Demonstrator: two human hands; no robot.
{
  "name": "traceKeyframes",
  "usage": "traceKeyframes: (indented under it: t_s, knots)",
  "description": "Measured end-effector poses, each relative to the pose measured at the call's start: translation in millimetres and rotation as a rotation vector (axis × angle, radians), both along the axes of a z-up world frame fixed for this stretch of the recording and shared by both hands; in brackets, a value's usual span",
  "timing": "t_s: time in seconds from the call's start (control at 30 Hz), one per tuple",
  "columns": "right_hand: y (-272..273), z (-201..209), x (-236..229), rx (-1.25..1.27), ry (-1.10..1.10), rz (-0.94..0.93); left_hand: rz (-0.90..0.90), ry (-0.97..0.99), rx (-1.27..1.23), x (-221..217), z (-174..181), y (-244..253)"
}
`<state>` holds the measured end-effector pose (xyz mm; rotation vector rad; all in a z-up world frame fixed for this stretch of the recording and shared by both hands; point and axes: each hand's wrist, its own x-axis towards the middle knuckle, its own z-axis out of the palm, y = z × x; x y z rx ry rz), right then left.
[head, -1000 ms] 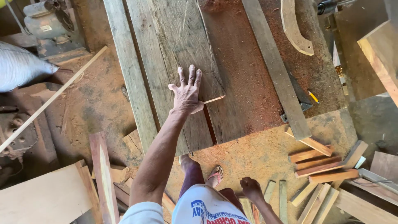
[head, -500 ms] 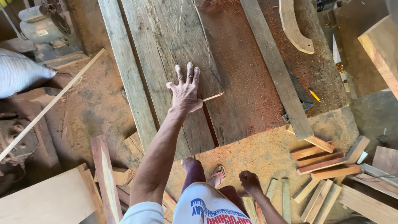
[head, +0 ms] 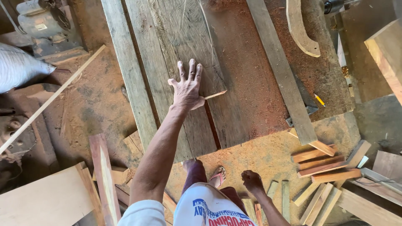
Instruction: Inspect, sort, measure, and mark wooden boards at a workshop station.
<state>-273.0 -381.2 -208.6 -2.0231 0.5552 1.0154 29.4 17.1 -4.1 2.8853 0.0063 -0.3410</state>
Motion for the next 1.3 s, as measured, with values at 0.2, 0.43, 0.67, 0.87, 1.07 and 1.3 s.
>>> traceKeyframes:
  t_s: [0.2,0.43,0.67,0.87,1.07,1.3]
  knots:
    - [11,28,11,-0.028,0.119,-0.037,0.014,-0.002,-0.006,6,-1,2]
    - [0,-6,-1,0.05,0.058,-0.02,0.007,-0.011,0.007,11,0,5]
    - [6,3,8,0.007,0.037,-0.008,0.008,-0.011,0.02,16,-2,7]
    - [0,-9,5,0.028,0.01,-0.031,0.008,-0.014,0.009,20,-1,10]
    - [-1,-13,5,0.044,0.077,-0.086,0.015,-0.009,0.022,25,-2,13]
    - [6,-5,14,-0.007,0.109,-0.018,0.022,0.011,0.014,32,-2,16]
